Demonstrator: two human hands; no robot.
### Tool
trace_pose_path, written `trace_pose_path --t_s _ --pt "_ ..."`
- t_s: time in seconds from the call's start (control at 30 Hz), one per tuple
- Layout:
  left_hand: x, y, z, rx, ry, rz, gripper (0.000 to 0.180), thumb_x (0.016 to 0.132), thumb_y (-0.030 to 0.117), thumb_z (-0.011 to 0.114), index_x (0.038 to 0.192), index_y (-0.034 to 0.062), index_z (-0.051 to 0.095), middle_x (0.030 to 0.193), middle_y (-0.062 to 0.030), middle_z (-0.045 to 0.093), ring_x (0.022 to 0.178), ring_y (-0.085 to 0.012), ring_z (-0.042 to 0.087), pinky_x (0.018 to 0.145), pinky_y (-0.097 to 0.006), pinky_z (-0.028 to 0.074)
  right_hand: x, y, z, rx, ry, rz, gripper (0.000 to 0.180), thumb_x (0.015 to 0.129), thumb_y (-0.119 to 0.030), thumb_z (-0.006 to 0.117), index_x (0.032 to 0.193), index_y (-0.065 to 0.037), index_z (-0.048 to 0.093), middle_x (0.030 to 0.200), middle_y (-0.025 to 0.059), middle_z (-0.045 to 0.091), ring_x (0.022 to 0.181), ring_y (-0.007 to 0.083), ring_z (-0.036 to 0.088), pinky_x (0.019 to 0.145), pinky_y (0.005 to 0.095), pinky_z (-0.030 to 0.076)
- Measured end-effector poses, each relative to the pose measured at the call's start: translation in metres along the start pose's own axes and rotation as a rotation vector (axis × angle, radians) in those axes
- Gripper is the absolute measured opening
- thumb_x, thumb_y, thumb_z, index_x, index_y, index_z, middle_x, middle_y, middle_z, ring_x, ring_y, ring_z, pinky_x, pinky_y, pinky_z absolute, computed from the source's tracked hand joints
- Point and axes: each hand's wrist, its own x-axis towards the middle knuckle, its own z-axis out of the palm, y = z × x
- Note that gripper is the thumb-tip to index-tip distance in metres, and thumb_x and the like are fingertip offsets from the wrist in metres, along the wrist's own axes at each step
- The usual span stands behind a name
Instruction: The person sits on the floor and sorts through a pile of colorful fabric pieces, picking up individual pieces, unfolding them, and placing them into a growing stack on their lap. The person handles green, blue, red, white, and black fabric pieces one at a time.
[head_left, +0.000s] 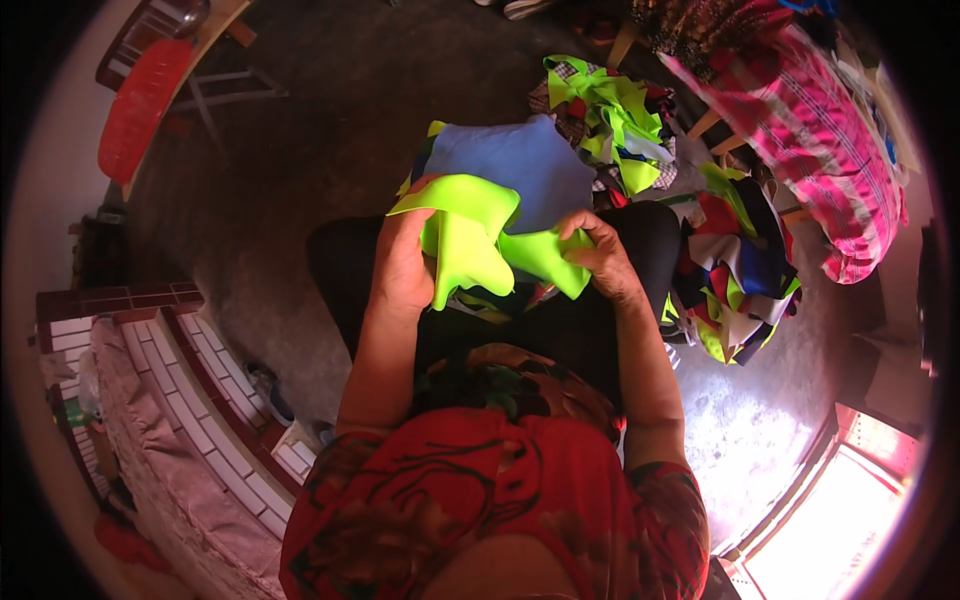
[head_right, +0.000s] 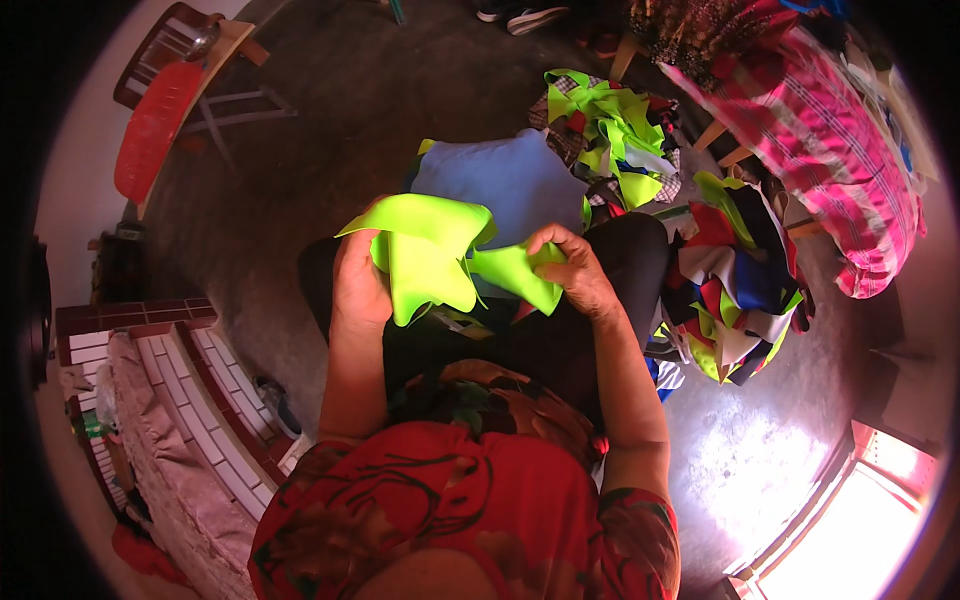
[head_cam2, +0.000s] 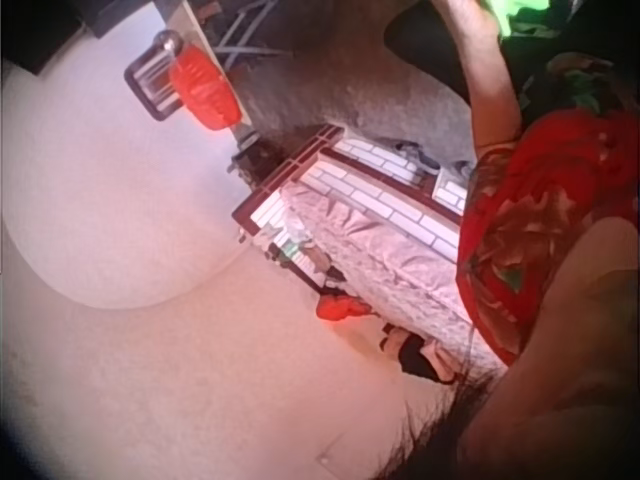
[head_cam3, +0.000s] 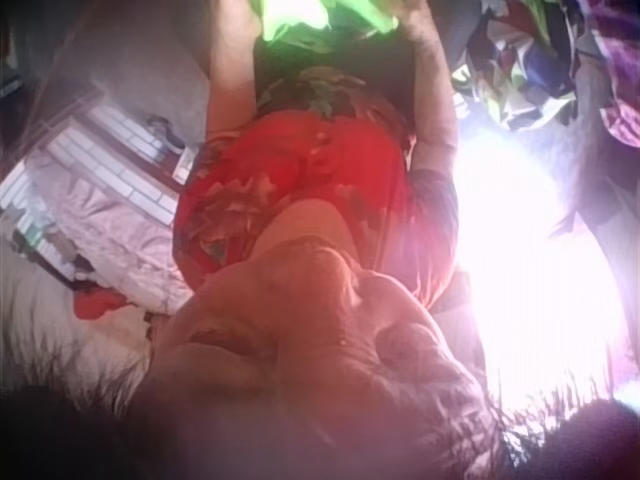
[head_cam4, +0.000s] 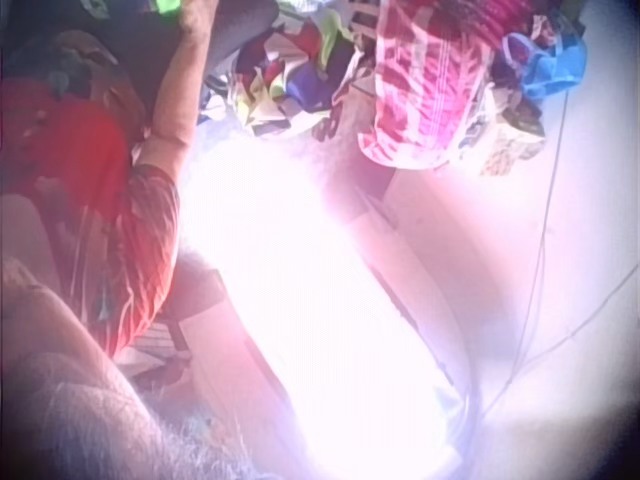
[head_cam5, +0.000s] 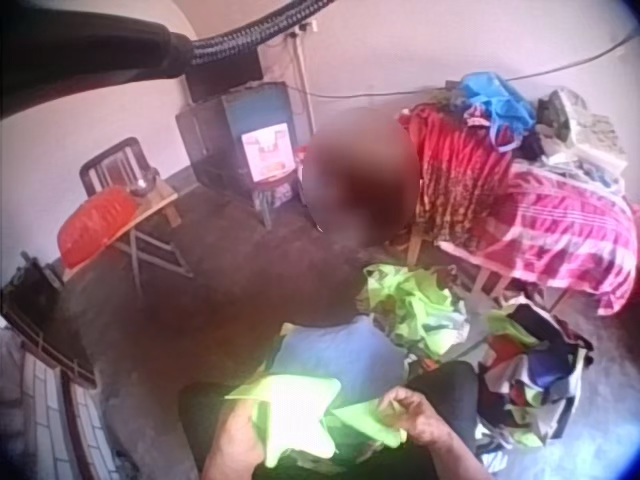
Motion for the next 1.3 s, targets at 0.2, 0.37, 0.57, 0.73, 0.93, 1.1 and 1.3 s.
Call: trace_pose_path --t_s 0.2,0.37,0.57,0.73,0.93,1.1,1.3 --pt "-0.003 -0.002 0.010 0.036 -0.008 0.010 0.029 0.095 0.024 0.047 0.112 0.0021 0.056 0.103 -0.0076 0.063 0.094 -0.0181 0.060 0.083 -0.032 0.048 0.007 -0.001 0.010 -0.336 -0.195 0.051 0.022 0.073 -0.004 0.064 0.095 -0.002 0.062 0.099 0.0036 0.060 0.094 0.0152 0.056 0.087 0.0274 0.042" --pt "-0.005 0.000 0.027 0.087 0.030 0.003 0.024 0.092 0.022 0.052 0.106 0.0027 0.057 0.096 -0.0054 0.061 0.088 -0.0128 0.058 0.076 -0.027 0.047 0.006 -0.005 0.036 -0.624 -0.170 -0.018 0.056 0.068 -0.032 0.083 0.108 -0.001 0.059 0.097 0.0048 0.062 0.096 0.0173 0.058 0.086 0.0320 0.045" --pt "-0.005 -0.007 0.034 0.207 -0.005 -0.020 0.021 0.092 0.019 0.050 0.102 0.0026 0.057 0.093 -0.0035 0.060 0.085 -0.0099 0.056 0.074 -0.024 0.045 0.011 0.031 0.038 -0.837 0.079 -0.167 0.024 0.074 -0.007 0.074 0.093 -0.005 0.060 0.087 0.0058 0.063 0.080 0.0168 0.061 0.073 0.0301 0.048" --pt "-0.006 -0.005 0.012 0.223 0.011 0.026 0.032 0.092 0.022 0.047 0.115 0.0002 0.054 0.107 -0.0089 0.061 0.099 -0.0181 0.058 0.086 -0.031 0.046 0.015 0.030 0.020 -0.496 0.224 -0.149 0.014 0.080 -0.003 0.069 0.090 -0.003 0.060 0.084 0.0018 0.060 0.079 0.0115 0.056 0.074 0.0234 0.044" --pt "-0.008 -0.002 0.010 0.217 0.041 0.071 0.033 0.092 0.021 0.046 0.116 0.0004 0.054 0.108 -0.0088 0.060 0.101 -0.0191 0.057 0.088 -0.032 0.046 0.013 0.026 0.038 -0.911 0.088 -0.349 0.055 0.059 -0.024 0.087 0.101 -0.005 0.057 0.097 0.0086 0.060 0.087 0.0257 0.062 0.078 0.0356 0.050" --pt "-0.011 -0.008 0.023 0.267 0.029 0.035 0.029 0.091 0.019 0.048 0.112 0.0003 0.055 0.103 -0.0070 0.060 0.095 -0.0157 0.057 0.083 -0.029 0.045 0.009 0.027 0.057 -1.089 0.069 -0.269 0.049 0.063 -0.023 0.084 0.099 -0.007 0.055 0.099 0.0090 0.059 0.089 0.0297 0.063 0.076 0.0404 0.051" --pt "-0.013 -0.009 0.030 0.255 0.046 0.060 0.023 0.091 0.016 0.050 0.105 0.0003 0.057 0.097 -0.0041 0.061 0.089 -0.0102 0.056 0.078 -0.025 0.045 0.013 0.042 0.046 -0.927 0.187 -0.360 0.027 0.074 -0.013 0.075 0.093 -0.005 0.059 0.094 0.0100 0.061 0.082 0.0284 0.063 0.071 0.0365 0.051"
